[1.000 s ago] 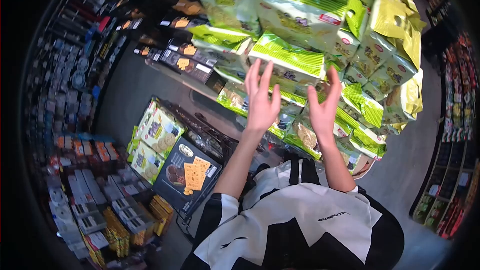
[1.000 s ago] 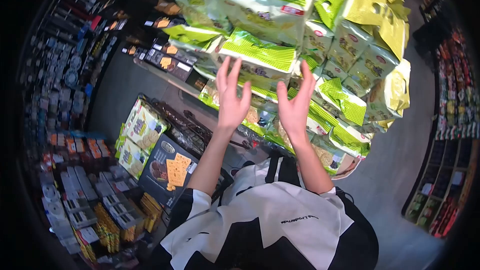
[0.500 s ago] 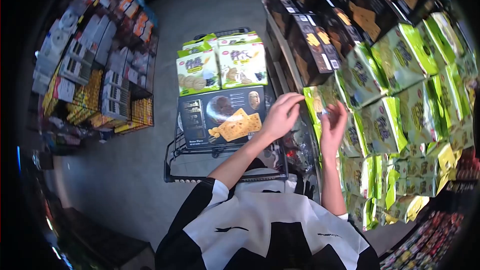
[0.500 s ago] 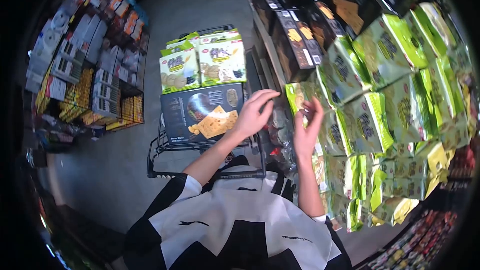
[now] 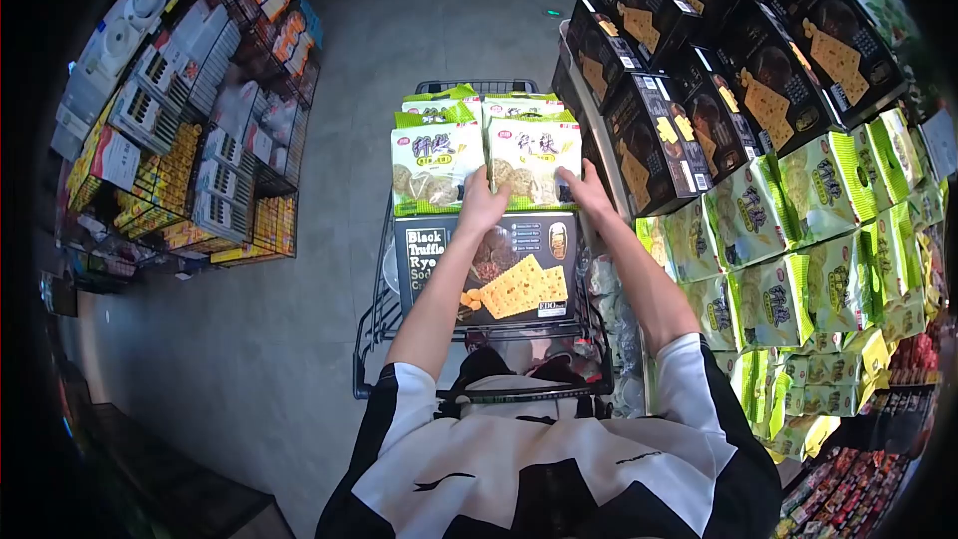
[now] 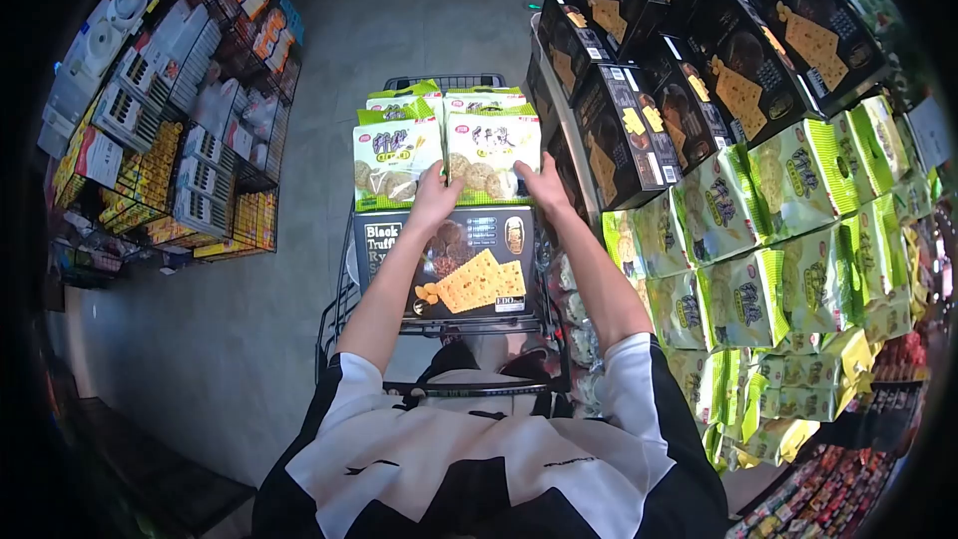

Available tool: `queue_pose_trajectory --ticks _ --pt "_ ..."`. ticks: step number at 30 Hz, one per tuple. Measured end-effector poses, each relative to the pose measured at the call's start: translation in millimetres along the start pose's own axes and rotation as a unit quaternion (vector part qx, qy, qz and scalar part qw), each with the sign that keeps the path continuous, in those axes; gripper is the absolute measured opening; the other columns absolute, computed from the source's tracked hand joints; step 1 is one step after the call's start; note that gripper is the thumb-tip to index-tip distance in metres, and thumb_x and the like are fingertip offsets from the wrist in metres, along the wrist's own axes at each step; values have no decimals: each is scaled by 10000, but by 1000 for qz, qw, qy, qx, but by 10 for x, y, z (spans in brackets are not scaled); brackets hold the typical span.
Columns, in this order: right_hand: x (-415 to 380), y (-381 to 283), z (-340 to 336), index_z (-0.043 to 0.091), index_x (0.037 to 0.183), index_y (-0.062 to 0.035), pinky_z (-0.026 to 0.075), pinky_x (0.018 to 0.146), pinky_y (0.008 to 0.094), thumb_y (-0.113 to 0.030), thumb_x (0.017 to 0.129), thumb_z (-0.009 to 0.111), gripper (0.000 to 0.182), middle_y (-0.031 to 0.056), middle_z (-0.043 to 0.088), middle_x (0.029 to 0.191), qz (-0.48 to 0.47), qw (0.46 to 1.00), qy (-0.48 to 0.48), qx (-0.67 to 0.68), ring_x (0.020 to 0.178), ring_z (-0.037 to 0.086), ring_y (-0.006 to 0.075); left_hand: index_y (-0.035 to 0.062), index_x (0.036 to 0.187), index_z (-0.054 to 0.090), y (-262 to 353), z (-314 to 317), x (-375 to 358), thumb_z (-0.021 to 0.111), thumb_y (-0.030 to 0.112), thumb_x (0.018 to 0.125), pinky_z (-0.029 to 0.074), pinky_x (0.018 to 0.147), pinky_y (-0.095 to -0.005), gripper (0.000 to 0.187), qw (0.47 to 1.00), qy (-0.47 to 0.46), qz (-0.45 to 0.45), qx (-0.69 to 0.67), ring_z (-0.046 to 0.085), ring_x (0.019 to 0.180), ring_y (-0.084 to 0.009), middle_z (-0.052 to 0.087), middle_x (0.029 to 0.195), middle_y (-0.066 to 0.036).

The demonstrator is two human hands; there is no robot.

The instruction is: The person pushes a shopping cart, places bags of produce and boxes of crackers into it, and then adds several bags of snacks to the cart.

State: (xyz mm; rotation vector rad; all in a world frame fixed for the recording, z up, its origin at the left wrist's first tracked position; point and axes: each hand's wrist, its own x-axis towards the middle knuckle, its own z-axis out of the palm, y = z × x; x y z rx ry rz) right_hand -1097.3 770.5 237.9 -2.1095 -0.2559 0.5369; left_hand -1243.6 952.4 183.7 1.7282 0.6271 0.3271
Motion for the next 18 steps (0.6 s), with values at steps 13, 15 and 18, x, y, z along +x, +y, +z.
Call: queue_pose_trajectory --ticks 13,15,18 --pt "-18 332 -83 430 1549 -9 469 1098 362 -278 918 830 794 177 629 1408 -120 980 42 155 1269 610 241 43 1678 161 333 170 27 704 188 992 323 1236 -433 887 969 -38 -35 -242 322 1550 -341 279 1683 -266" --pt "-165 350 -224 371 1568 13 425 1154 371 -267 909 833 852 205 556 1480 -161 970 67 169 1349 552 256 60 1688 126 413 205 -81 707 222 994 320 1237 -485 919 968 -49 -4 -245 277 1571 -364 255 1687 -287" --pt "-511 337 -515 303 1600 0 371 1203 390 -239 886 843 926 215 496 1531 -239 956 94 144 1410 492 278 66 1687 159 692 225 -307 711 223 1004 372 1184 -465 892 955 -55 49 -286 406 1468 -312 362 1624 -243"
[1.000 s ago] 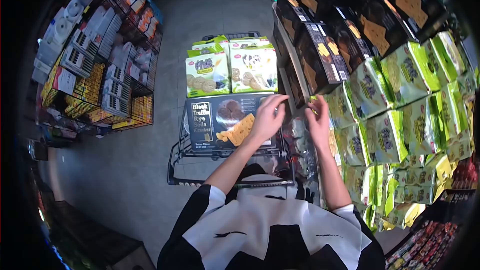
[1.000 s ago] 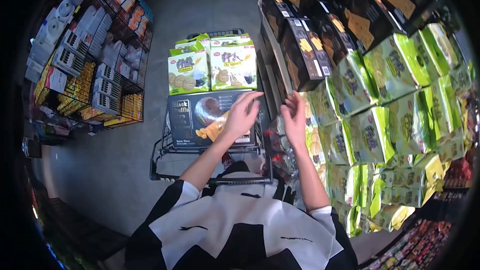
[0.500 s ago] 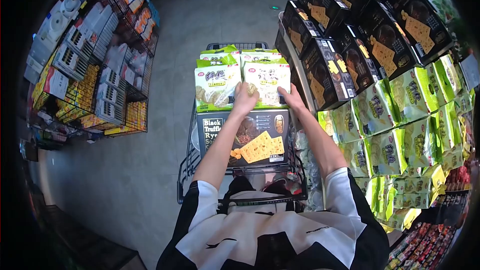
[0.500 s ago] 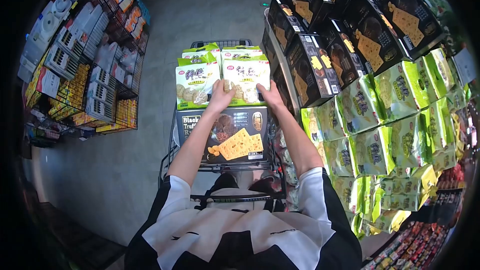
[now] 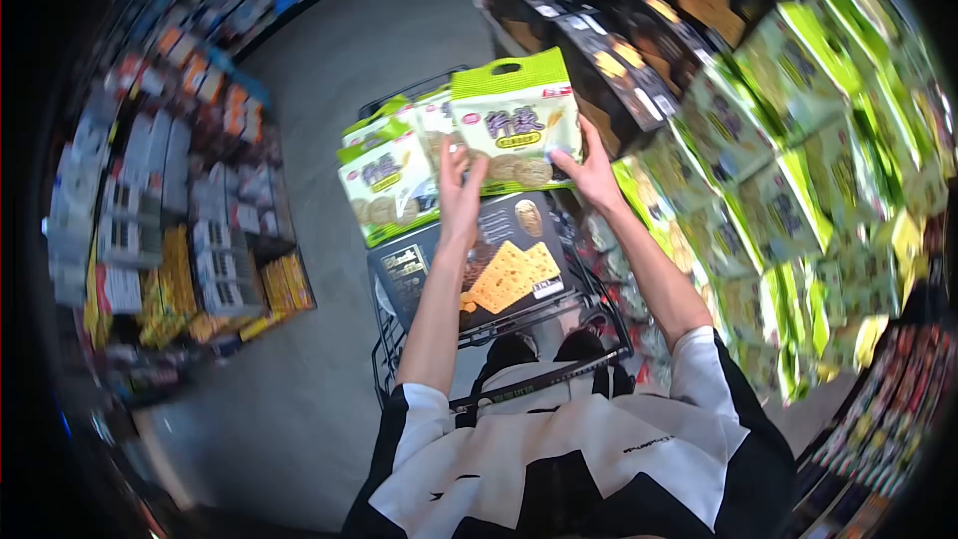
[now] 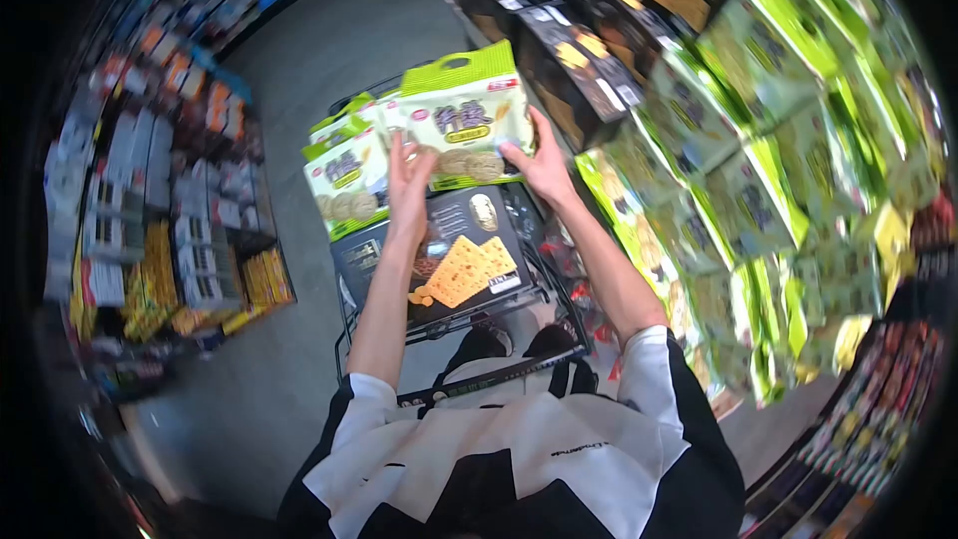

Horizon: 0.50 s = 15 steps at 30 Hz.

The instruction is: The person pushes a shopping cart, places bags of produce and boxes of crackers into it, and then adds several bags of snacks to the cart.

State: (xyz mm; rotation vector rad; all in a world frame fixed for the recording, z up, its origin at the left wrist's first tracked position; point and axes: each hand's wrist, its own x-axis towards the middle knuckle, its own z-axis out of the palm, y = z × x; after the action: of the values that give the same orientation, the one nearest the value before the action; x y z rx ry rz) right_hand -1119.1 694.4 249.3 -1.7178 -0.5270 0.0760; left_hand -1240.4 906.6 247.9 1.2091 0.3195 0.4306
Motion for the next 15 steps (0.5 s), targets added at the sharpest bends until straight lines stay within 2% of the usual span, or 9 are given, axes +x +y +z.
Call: queue_pose_trajectory --ticks 2,3,5,8,10,13,15 --pt "-225 -260 -208 238 1623 -9 327 1234 412 -217 864 844 994 217 428 1581 -75 996 20 -35 1464 429 290 58 1667 223 147 172 -148 705 210 1012 397 1145 -423 827 998 -36 51 6 476 1372 -266 438 1531 -180" --pt "-402 -393 -276 271 1617 -15 315 1242 416 -214 856 841 971 225 430 1570 -108 991 59 -47 1475 415 305 51 1649 275 189 264 -237 700 202 1017 409 1119 -392 777 994 -60 85 22 514 1307 -235 481 1462 -131" --pt "-773 -564 -529 293 1620 -25 327 1230 430 -242 870 827 946 234 451 1527 -109 987 54 -107 1450 434 326 29 1575 369 193 361 -360 684 180 1026 405 1123 -382 650 986 -127 86 68 507 1318 -231 504 1454 -133" --pt "-1451 -911 -796 263 1656 -38 352 1194 436 -302 928 774 928 229 473 1456 -58 984 108 -126 1381 469 353 29 1510 405 258 801 -826 680 110 1019 395 1131 -363 569 980 -143 114 80 498 1325 -228 519 1434 -140" --pt "-1886 -999 -974 270 1656 -37 334 1209 430 -299 930 773 921 218 459 1485 -47 980 163 -108 1415 440 362 33 1509 397 161 1071 -1159 677 73 1014 386 1140 -359 571 980 -150 108 69 484 1340 -227 510 1436 -147" --pt "-2524 -992 -1239 285 1649 -34 310 1227 436 -303 933 776 909 210 439 1527 10 965 253 -66 1450 415 362 42 1548 344 55 1494 -1583 673 51 1009 395 1138 -396 631 970 -226 71 57 440 1370 -227 437 1481 -147" --pt "-2871 -958 -1505 277 1647 -37 319 1227 395 -354 942 781 923 186 388 1576 39 955 291 -34 1475 405 309 40 1514 351 3 1750 -1781 711 91 990 433 1088 -373 637 952 -288 58 90 405 1362 -217 349 1420 -103"
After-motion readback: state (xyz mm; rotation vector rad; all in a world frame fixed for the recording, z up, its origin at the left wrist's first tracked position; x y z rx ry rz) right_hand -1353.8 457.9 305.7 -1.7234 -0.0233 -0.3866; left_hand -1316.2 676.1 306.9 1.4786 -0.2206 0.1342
